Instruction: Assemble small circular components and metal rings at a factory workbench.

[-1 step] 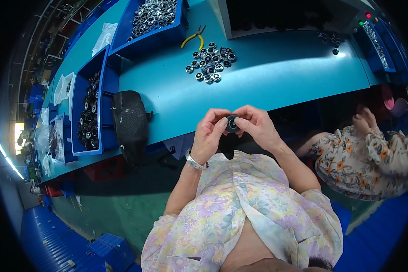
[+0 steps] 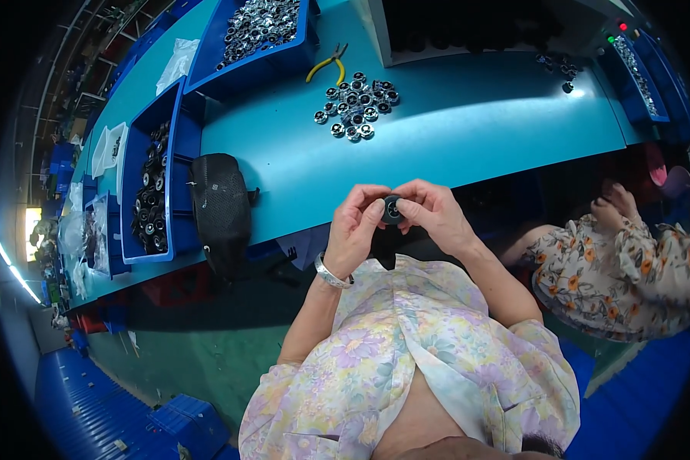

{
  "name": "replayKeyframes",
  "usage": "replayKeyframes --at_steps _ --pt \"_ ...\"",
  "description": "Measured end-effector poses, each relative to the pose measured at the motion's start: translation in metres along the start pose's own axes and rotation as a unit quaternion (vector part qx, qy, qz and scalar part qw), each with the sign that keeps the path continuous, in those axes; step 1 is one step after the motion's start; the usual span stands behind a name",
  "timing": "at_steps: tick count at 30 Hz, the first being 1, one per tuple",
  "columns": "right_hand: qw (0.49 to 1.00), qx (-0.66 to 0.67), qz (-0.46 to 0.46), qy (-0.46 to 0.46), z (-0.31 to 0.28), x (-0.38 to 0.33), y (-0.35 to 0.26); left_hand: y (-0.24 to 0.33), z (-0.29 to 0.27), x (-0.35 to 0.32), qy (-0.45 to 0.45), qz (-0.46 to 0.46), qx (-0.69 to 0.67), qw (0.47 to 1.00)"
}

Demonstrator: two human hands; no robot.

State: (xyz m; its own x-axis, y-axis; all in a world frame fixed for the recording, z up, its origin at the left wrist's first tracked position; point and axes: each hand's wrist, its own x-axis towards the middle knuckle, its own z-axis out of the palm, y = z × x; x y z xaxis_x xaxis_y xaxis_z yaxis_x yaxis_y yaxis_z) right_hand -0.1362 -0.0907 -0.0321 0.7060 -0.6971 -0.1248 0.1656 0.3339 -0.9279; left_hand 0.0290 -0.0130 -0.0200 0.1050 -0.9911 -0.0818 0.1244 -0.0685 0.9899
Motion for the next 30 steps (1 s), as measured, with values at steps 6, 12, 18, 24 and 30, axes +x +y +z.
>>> replayKeyframes --at_steps 6,12,18,24,30 --pt "0.999 -0.011 -0.026 0.034 0.002 -0.001 0.000 0.003 0.012 -0.001 0.033 0.008 -0.029 0.999" --pt "0.988 0.141 0.056 0.020 0.002 0.004 -0.002 0.010 0.006 0.005 0.028 -0.013 -0.061 0.998" --pt "0.996 0.082 0.014 0.009 0.007 0.001 -0.014 0.010 0.003 0.007 0.055 -0.045 -0.071 0.995" --pt "0.997 0.017 -0.039 0.060 0.014 -0.001 -0.011 0.016 0.004 0.010 0.033 -0.034 -0.055 0.997" --pt "0.995 -0.099 0.007 0.029 0.005 0.009 -0.020 0.015 0.003 0.010 0.017 -0.008 -0.059 0.998"
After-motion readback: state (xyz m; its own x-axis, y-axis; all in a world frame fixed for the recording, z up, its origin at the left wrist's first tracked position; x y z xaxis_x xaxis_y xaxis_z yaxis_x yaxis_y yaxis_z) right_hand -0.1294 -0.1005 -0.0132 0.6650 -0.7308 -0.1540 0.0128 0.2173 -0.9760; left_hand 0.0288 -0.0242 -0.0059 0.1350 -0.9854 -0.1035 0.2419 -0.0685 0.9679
